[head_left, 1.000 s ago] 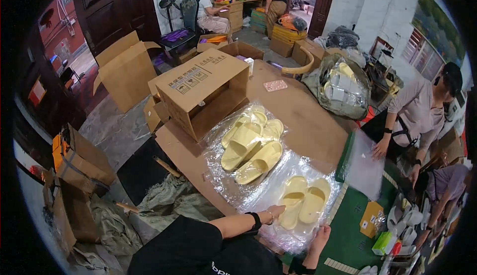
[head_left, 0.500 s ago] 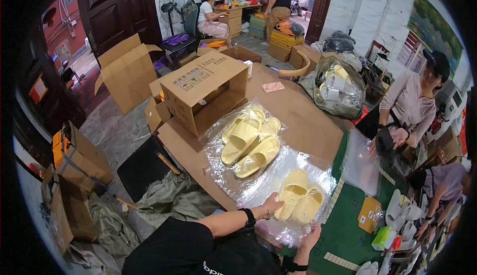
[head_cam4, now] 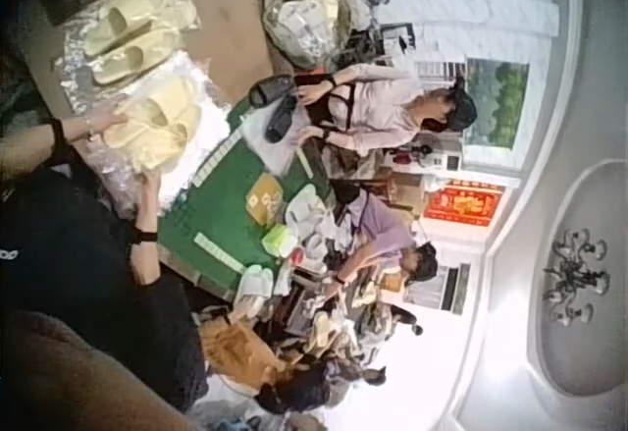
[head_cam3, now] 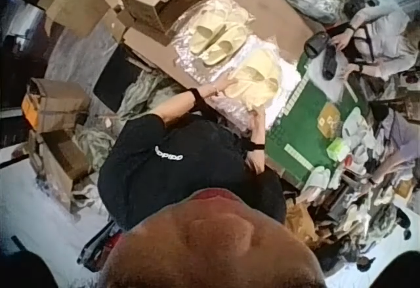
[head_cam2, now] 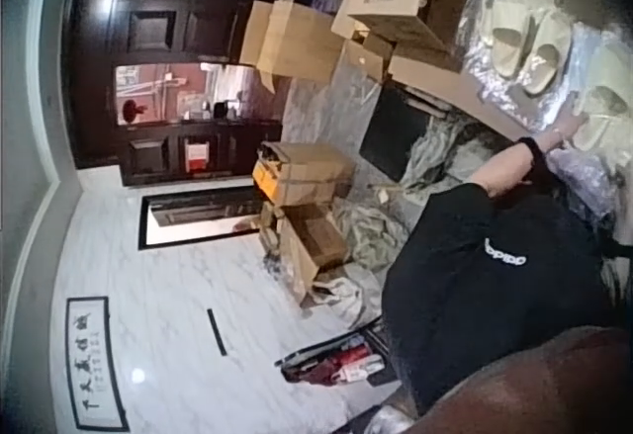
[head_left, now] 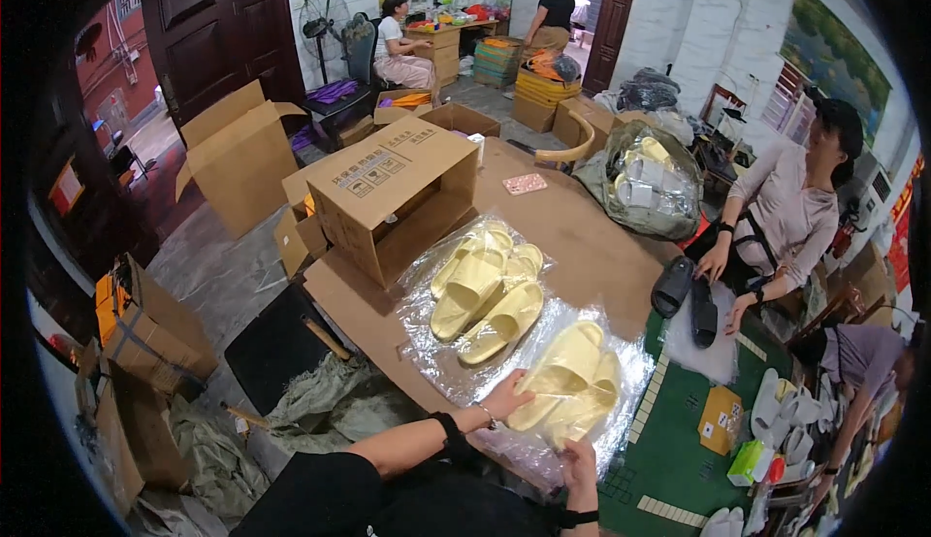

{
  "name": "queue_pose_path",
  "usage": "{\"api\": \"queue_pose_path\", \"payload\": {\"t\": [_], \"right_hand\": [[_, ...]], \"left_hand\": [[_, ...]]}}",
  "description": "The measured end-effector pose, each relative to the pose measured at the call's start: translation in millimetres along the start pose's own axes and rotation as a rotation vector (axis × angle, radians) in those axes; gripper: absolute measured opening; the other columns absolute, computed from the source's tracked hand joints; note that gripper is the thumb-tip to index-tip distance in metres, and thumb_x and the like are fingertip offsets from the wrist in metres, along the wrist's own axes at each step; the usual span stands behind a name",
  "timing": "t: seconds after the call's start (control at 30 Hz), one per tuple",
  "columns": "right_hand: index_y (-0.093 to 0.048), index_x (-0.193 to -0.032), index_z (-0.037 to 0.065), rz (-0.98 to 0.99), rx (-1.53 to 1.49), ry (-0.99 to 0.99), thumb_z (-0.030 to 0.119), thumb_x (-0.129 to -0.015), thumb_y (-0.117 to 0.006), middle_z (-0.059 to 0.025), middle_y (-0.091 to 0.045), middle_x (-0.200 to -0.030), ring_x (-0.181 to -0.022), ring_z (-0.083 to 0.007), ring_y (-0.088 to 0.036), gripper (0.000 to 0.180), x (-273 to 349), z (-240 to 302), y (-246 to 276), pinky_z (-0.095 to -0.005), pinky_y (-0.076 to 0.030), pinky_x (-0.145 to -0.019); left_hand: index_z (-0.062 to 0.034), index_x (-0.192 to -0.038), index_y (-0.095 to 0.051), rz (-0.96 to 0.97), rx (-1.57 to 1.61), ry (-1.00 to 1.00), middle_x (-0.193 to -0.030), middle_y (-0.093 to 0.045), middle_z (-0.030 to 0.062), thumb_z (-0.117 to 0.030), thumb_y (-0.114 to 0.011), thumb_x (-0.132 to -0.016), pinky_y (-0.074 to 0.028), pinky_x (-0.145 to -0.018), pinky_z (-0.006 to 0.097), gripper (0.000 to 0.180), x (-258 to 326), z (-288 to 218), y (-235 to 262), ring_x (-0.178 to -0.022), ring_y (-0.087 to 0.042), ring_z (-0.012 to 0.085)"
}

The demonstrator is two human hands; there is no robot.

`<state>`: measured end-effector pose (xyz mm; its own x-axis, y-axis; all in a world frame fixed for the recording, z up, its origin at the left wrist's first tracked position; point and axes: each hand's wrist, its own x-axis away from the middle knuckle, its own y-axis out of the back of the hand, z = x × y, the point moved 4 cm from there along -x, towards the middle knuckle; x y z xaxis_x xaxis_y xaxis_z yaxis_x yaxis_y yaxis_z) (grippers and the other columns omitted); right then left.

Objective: Packaging finished plastic slippers into plastic bags and placing them into a collection sack.

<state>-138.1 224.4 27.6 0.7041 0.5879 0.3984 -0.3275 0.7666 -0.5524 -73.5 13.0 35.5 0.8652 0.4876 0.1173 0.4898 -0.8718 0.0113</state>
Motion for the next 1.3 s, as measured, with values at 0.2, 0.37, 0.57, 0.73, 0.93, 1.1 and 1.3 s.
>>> {"api": "queue_pose_path", "payload": {"t": [0.2,0.37,0.57,0.73,0.93,1.1,1.3], "right_hand": [[-0.044,-0.114,0.001,0.089,0.198,-0.02,-0.006,-0.074,-0.056,-0.0077,-0.057,-0.101,-0.083,-0.0173,-0.057,0.043,-21,-22,-43,-0.0272,-0.047,-0.068],[-0.037,-0.12,0.007,0.131,0.338,-0.071,-0.001,-0.078,-0.058,-0.0076,-0.054,-0.107,-0.089,-0.0181,-0.056,0.048,-34,-38,-84,-0.0268,-0.046,-0.07],[-0.032,-0.123,0.011,0.058,0.403,-0.19,0.002,-0.08,-0.058,-0.0069,-0.054,-0.105,-0.088,-0.0163,-0.055,0.051,-70,-79,-102,-0.0263,-0.045,-0.069],[-0.032,-0.126,0.004,0.201,0.518,0.002,0.005,-0.08,-0.06,-0.0075,-0.053,-0.11,-0.087,-0.0136,-0.054,0.054,-125,-87,-140,-0.024,-0.044,-0.07],[-0.031,-0.125,-0.001,-0.161,0.474,-0.166,0.015,-0.079,-0.064,-0.0123,-0.047,-0.119,-0.105,-0.0203,-0.048,0.058,-161,-116,-202,-0.033,-0.042,-0.082],[-0.037,-0.122,-0.003,-0.142,0.436,0.027,0.013,-0.073,-0.072,-0.0148,-0.053,-0.109,-0.094,-0.0238,-0.054,0.062,-199,-153,-161,-0.0333,-0.044,-0.082],[-0.037,-0.118,-0.003,-0.361,0.658,0.163,0.01,-0.07,-0.073,-0.0124,-0.055,-0.106,-0.089,-0.0212,-0.056,0.062,-213,-168,-141,-0.0309,-0.047,-0.073]], "left_hand": [[-0.0035,-0.12,-0.043,-0.046,-0.051,-0.076,-0.108,-0.054,0.0133,-0.022,-0.063,-0.079,-0.041,-0.084,0.03,0.049,4,-9,61,-0.096,-0.051,0.0176],[-0.003,-0.115,-0.049,-0.055,-0.184,0.146,-0.115,-0.05,0.0143,-0.021,-0.064,-0.077,-0.037,-0.089,0.035,0.045,-5,-37,107,-0.107,-0.046,0.0236],[-0.0061,-0.115,-0.052,-0.32,-0.639,-0.111,-0.124,-0.04,0.0165,-0.027,-0.067,-0.073,-0.028,-0.097,0.04,0.049,-28,18,163,-0.113,-0.034,0.0339],[-0.0103,-0.11,-0.055,-0.427,-0.644,-0.12,-0.131,-0.032,0.0149,-0.029,-0.066,-0.072,-0.02,-0.098,0.048,0.044,-61,-3,207,-0.121,-0.023,0.0361],[-0.0146,-0.123,-0.042,-0.447,-0.853,0.128,-0.139,-0.02,0.0177,-0.045,-0.07,-0.064,-0.015,-0.1,0.053,0.072,-99,15,289,-0.127,-0.013,0.0437],[-0.015,-0.139,-0.008,-0.3,-0.676,0.307,-0.142,-0.013,0.018,-0.056,-0.074,-0.051,-0.013,-0.102,0.051,0.117,-124,22,299,-0.129,-0.014,0.0409],[-0.0102,-0.139,0.007,-0.104,-0.613,0.548,-0.142,-0.012,0.0228,-0.067,-0.07,-0.047,-0.009,-0.105,0.05,0.134,-145,43,314,-0.132,-0.009,0.0393]]}}
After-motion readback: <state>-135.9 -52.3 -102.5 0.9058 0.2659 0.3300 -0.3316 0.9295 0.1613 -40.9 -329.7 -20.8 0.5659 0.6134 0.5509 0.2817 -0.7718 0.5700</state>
